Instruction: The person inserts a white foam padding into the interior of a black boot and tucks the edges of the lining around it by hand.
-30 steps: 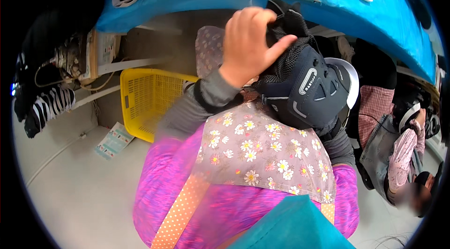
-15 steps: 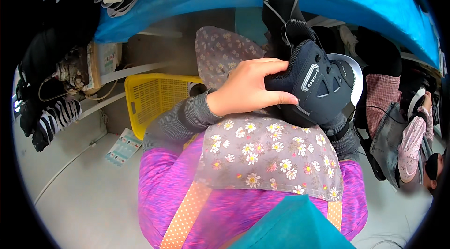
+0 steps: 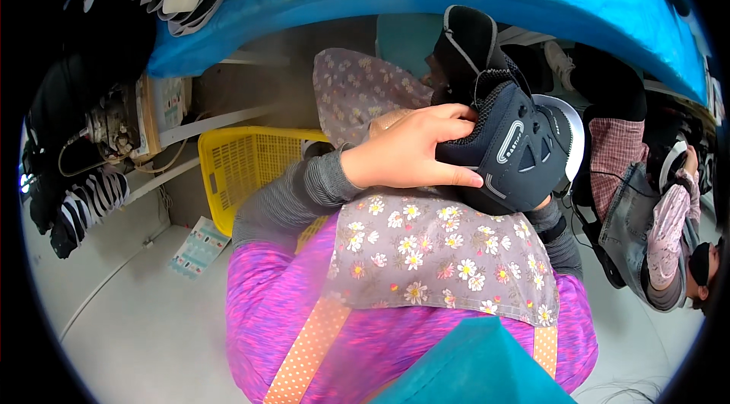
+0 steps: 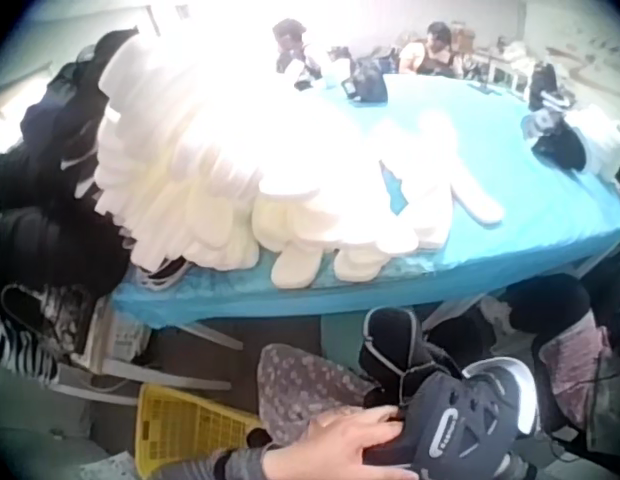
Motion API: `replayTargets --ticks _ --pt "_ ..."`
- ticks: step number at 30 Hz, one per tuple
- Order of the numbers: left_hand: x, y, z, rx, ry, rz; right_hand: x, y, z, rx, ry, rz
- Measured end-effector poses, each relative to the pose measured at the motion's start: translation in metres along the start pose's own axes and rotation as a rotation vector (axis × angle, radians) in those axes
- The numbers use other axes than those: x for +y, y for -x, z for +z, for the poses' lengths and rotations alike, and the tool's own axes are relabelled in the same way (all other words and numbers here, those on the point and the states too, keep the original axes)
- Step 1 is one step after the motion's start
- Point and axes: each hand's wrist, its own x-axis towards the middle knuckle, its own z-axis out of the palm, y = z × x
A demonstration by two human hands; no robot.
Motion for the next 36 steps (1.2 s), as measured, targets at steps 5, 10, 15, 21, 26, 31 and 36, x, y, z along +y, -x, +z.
replayTargets --ticks 5,10,15,21,26,31,36 --pt "0.014 -0.007 -0.012 -0.339 0.075 -0.18 -0.003 0.0 -0.008 0.033 -0.042 0.033" --pt "0.011 -0.013 -0.014 -0.47 -0.054 -0.181 0.005 -0.002 -0.013 0.098 -0.262 0.095" --pt "-0.002 -0.022 -0.008 -0.504 -0.068 0.049 0.025 -0.003 -0.012 0.183 -0.568 0.162" --pt "0.002 -0.025 -0.012 -0.632 0.025 -0.12 0.036 -0.004 -0.009 0.181 -0.679 0.192" --pt "0.006 -0.02 -0.018 -0.57 0.085 -0.307 0.044 0.007 -0.015 0.111 -0.658 0.26" --pt "-0.017 0.008 -0.012 -0.433 0.267 -0.313 0.051 0.034 -0.037 -0.2 -0.349 0.394" --pt "0.001 -0.007 -0.03 -0.337 0.406 -0.434 -0.002 -0.002 -0.032 0.14 0.277 0.008"
